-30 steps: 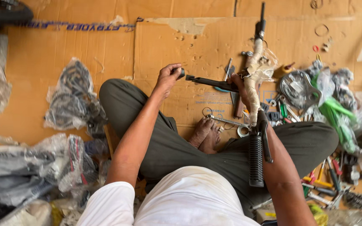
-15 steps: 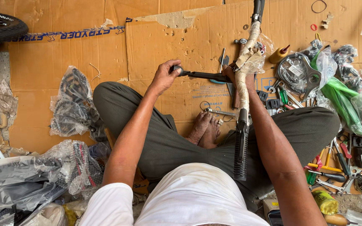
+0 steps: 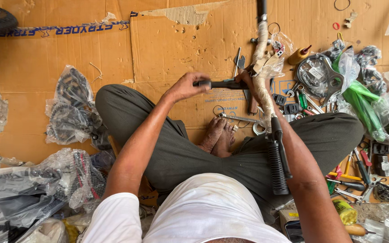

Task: The person sits on the floor and assembles a bicycle handlebar by attaching brake levers and grips. They use a hammer to tap the grips into place and a screwdriver to tighten the brake lever bolts.

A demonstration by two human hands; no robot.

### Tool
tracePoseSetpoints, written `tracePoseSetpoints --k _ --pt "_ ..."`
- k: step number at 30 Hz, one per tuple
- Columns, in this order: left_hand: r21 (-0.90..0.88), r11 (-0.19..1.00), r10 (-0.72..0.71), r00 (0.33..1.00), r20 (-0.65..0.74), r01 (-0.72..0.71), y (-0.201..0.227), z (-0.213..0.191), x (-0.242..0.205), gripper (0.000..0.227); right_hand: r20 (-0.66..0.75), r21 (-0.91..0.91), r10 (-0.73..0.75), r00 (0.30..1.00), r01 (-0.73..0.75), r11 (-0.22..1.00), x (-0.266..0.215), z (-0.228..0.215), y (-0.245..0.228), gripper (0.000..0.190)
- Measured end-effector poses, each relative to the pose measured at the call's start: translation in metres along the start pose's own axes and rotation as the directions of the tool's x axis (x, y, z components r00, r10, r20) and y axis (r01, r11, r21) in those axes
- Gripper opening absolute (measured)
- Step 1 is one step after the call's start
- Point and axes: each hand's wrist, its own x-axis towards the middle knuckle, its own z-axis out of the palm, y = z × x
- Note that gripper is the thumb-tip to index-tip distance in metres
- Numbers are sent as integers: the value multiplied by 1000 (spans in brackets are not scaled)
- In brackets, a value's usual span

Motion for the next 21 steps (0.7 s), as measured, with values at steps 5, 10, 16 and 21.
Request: tracePoseSetpoints --k 5,10,16,21 --pt "267 960 28 981 194 -81 2 -7 -8 65 25 -26 -94 995 94 995 -3 16 -1 27" --pt "388 920 14 995 98 -52 6 16 -7 68 357 -320 59 932 62 945 -1 32 36 37" --pt "333 933 -171 982 78 136 9 22 -8 85 189 -842 580 792 -173 511 6 -40 82 39" --pt "301 942 111 984 143 -149 -14 1 -8 92 -283 -739 550 786 -544 398 44 -139 95 49"
